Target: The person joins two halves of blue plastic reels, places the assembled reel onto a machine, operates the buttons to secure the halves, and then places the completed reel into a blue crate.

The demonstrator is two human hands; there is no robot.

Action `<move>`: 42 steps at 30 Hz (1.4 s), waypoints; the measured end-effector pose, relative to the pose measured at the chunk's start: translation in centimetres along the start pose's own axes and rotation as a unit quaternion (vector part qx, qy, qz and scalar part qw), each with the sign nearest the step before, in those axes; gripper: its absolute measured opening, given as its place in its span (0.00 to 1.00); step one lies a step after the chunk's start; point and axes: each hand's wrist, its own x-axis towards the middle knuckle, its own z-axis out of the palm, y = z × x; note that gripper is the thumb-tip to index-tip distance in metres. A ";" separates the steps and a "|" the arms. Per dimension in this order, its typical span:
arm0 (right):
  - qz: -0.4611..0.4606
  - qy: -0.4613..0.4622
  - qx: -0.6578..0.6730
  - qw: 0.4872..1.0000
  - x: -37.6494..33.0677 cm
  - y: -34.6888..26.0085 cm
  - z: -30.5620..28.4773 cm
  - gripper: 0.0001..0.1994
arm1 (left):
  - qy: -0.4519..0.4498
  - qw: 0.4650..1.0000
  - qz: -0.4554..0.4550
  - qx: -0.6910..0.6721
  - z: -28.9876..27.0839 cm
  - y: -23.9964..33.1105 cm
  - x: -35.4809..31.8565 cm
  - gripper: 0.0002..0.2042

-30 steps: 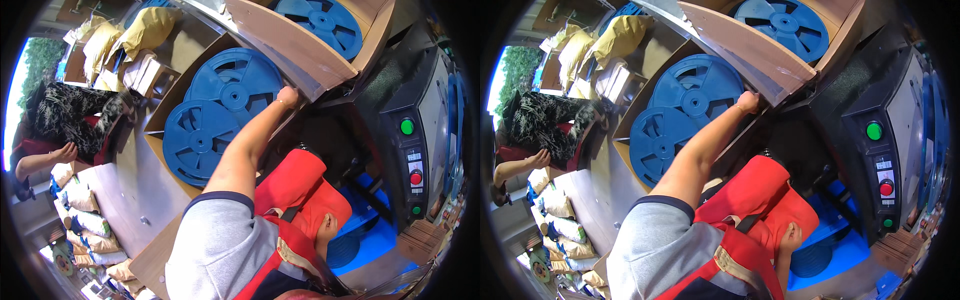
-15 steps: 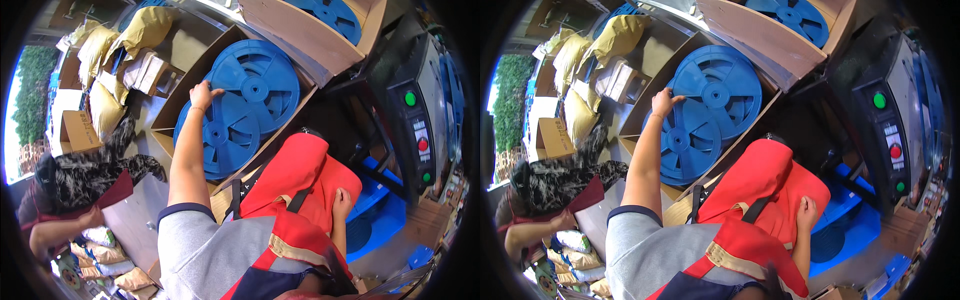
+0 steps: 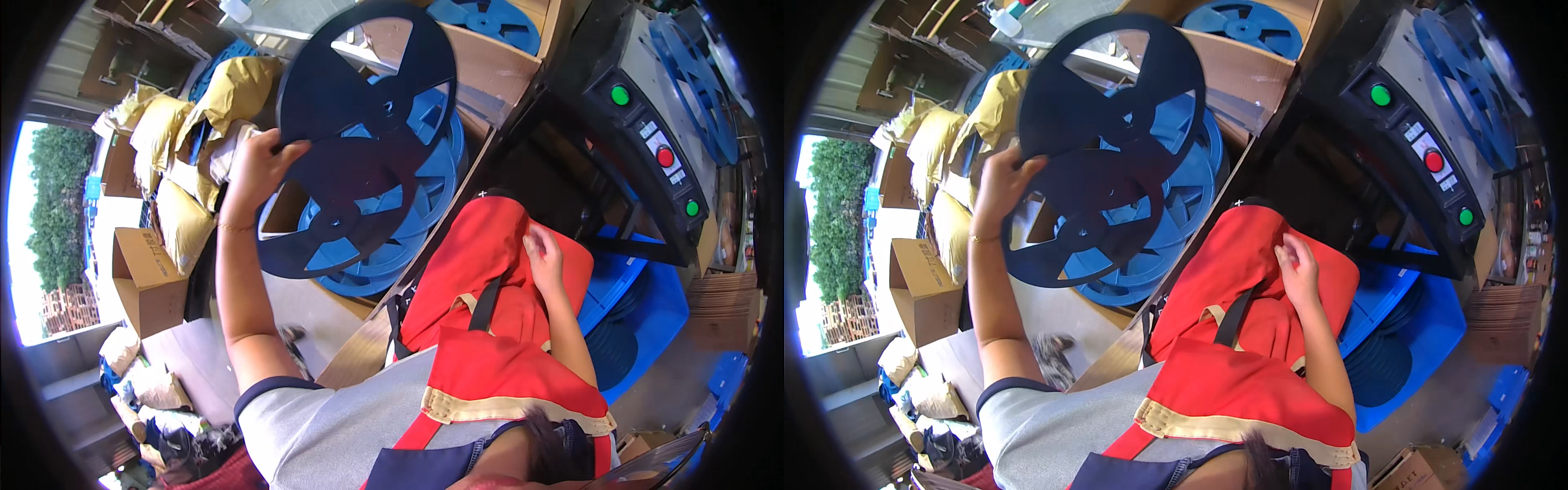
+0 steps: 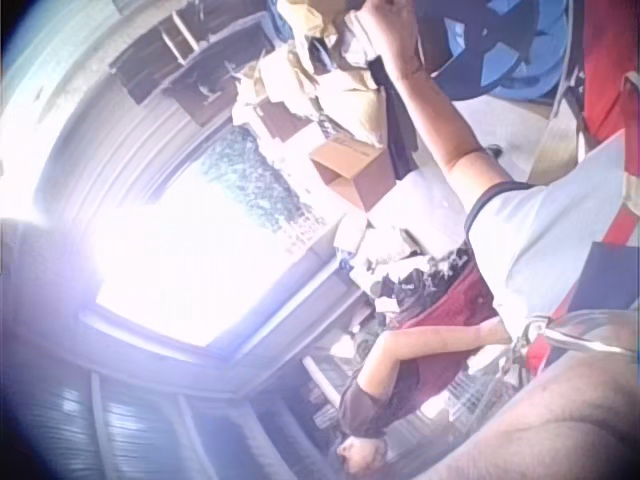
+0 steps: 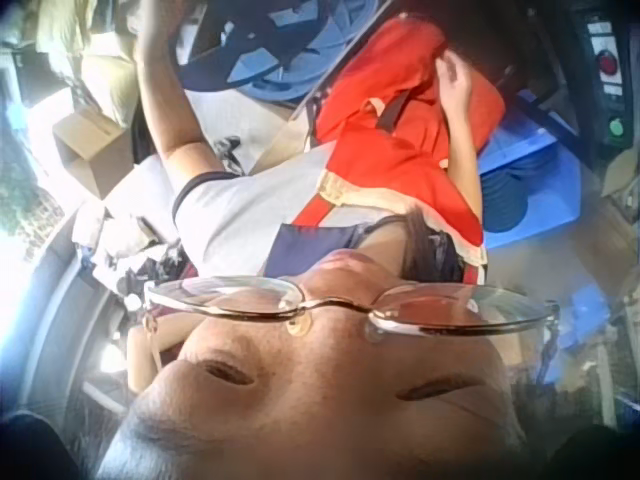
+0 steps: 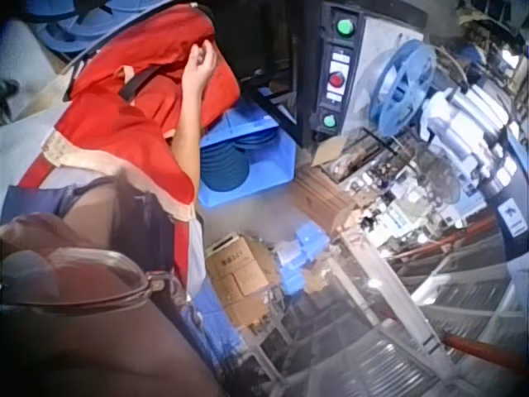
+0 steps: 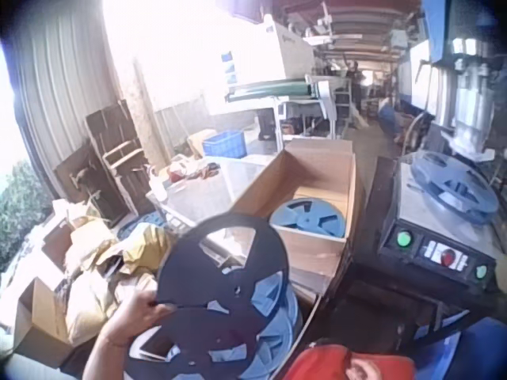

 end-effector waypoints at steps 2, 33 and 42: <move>-0.011 0.040 0.090 0.995 2.8 -1.8 0.5 0.21 | 0.000 0.996 0.050 -0.077 -2.2 1.6 -0.4 0.09; 0.311 0.037 -0.350 0.883 -11.7 9.6 -12.5 0.49 | -0.274 0.877 0.175 0.353 32.2 10.0 -9.3 0.56; 0.371 -0.164 -0.508 0.760 -8.1 4.1 -15.2 0.54 | -0.385 0.829 0.146 0.378 30.3 5.6 -6.0 0.63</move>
